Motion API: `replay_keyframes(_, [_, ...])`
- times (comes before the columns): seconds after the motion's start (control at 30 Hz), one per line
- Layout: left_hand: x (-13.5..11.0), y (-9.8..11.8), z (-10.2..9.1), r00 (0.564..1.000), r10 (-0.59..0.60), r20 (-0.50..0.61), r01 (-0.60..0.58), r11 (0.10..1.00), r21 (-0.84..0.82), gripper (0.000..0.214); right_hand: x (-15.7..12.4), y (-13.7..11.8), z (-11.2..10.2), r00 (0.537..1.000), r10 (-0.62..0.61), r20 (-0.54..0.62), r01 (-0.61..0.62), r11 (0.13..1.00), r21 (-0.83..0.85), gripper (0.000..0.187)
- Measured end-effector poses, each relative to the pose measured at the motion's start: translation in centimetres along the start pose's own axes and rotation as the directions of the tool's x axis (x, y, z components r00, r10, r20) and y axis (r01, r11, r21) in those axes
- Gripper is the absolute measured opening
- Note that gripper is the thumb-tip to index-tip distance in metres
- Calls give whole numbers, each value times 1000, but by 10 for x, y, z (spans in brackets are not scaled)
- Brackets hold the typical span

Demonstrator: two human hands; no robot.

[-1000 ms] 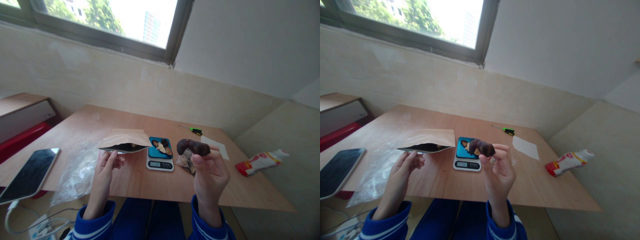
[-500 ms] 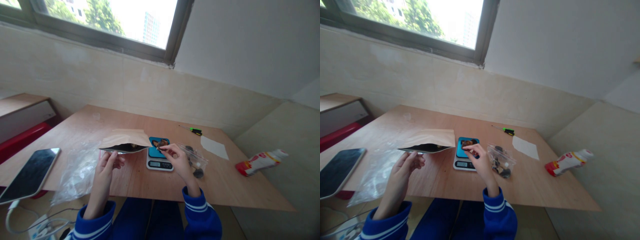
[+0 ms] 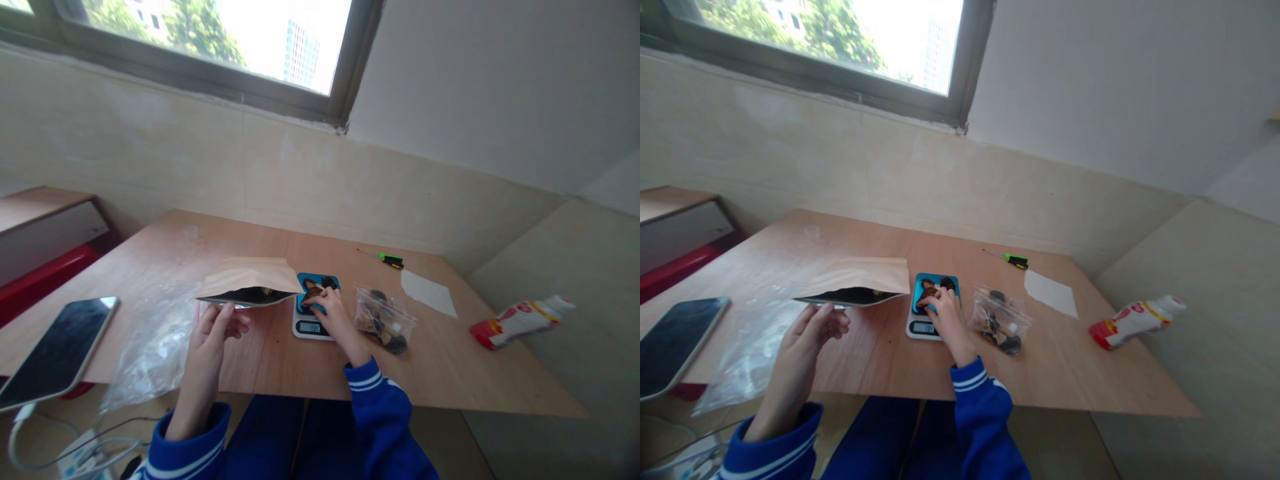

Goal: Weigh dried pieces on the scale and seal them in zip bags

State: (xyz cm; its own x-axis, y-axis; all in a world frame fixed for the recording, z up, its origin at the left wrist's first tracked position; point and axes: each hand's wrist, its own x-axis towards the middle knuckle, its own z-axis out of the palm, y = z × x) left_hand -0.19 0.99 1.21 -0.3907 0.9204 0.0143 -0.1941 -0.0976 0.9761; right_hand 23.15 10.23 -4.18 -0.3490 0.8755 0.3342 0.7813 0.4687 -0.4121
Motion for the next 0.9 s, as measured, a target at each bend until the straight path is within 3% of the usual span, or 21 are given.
replay_keyframes(0.23, [0,0,-3,1000,-6,-10,6,1000,15,24,-8,2,-7,985,126,-116,-144,976,-162,24])
replay_keyframes(0.47, [1,-2,-3,1000,-12,-16,12,1000,3,24,-14,-1,-8,954,249,-169,-298,858,-419,27])
replay_keyframes(0.73, [2,-4,-5,1000,-13,-1,13,1000,-1,25,-11,-9,-12,944,283,-171,-330,849,-412,19])
replay_keyframes(0.9, [1,-2,-4,1000,-21,-3,21,1000,-4,25,-12,-7,-16,929,281,-242,-357,857,-373,20])
